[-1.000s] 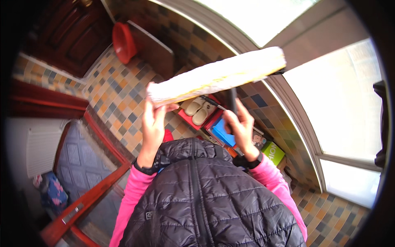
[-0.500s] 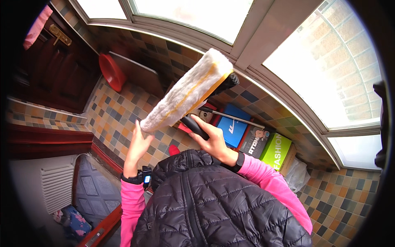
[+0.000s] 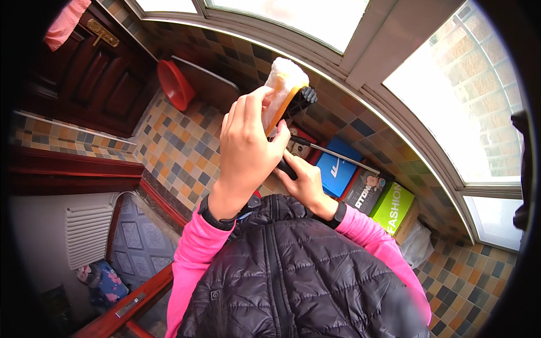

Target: The person moves from a bathroom to a bedroom and then to a balcony. On the balcony, they retrieve a long metal pole and a white cleaning pad, then attach the pad to the pole by wrapping and securing it with a strap. The person repeatedly adjusts the pad and strap to ensure it is firmly attached.

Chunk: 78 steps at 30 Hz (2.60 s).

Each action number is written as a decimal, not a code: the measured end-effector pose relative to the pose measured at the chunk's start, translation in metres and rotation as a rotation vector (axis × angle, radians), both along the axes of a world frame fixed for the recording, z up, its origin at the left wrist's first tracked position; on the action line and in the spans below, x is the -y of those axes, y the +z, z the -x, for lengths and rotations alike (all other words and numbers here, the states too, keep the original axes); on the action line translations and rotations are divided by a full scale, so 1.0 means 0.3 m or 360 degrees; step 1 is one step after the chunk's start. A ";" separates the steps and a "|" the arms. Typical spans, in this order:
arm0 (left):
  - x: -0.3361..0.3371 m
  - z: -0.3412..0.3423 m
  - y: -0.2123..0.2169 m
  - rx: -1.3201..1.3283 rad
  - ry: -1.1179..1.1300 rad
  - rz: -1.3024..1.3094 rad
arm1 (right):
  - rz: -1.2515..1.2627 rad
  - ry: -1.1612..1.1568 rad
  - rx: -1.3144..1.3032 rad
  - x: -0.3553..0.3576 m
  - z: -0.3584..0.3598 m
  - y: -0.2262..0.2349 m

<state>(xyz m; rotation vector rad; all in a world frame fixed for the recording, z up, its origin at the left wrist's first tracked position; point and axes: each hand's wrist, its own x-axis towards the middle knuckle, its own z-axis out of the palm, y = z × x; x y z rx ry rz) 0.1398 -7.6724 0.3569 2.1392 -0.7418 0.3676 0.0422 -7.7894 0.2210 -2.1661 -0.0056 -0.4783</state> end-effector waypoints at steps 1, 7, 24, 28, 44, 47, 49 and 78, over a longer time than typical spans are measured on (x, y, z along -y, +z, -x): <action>-0.006 -0.001 -0.021 0.0083 -0.0011 0.0054 | -0.0028 -0.0012 0.0018 -0.001 -0.001 0.003; -0.232 -0.054 -0.230 -0.0372 0.0591 0.0926 | -0.0568 -0.0121 0.0021 0.031 -0.016 0.055; -0.321 -0.075 -0.375 -0.1224 0.0288 0.1714 | -0.1033 0.0061 -0.0367 0.053 -0.043 0.153; -0.335 -0.100 -0.389 -0.0930 0.0321 0.1576 | -0.1114 0.0089 -0.0386 0.042 -0.024 0.153; -0.194 -0.132 -0.119 -0.0065 -0.0023 0.0288 | -0.0061 0.0071 -0.0055 0.002 -0.051 0.011; -0.079 -0.112 -0.016 0.0133 -0.0061 0.0055 | 0.0134 0.0081 -0.0025 0.009 -0.048 0.002; -0.053 -0.105 0.013 -0.0015 -0.0016 0.0194 | 0.0212 0.0097 -0.0038 0.015 -0.043 -0.001; -0.119 -0.065 -0.011 -0.0626 -0.0333 0.0921 | 0.0961 0.0037 -0.0032 0.105 -0.014 0.084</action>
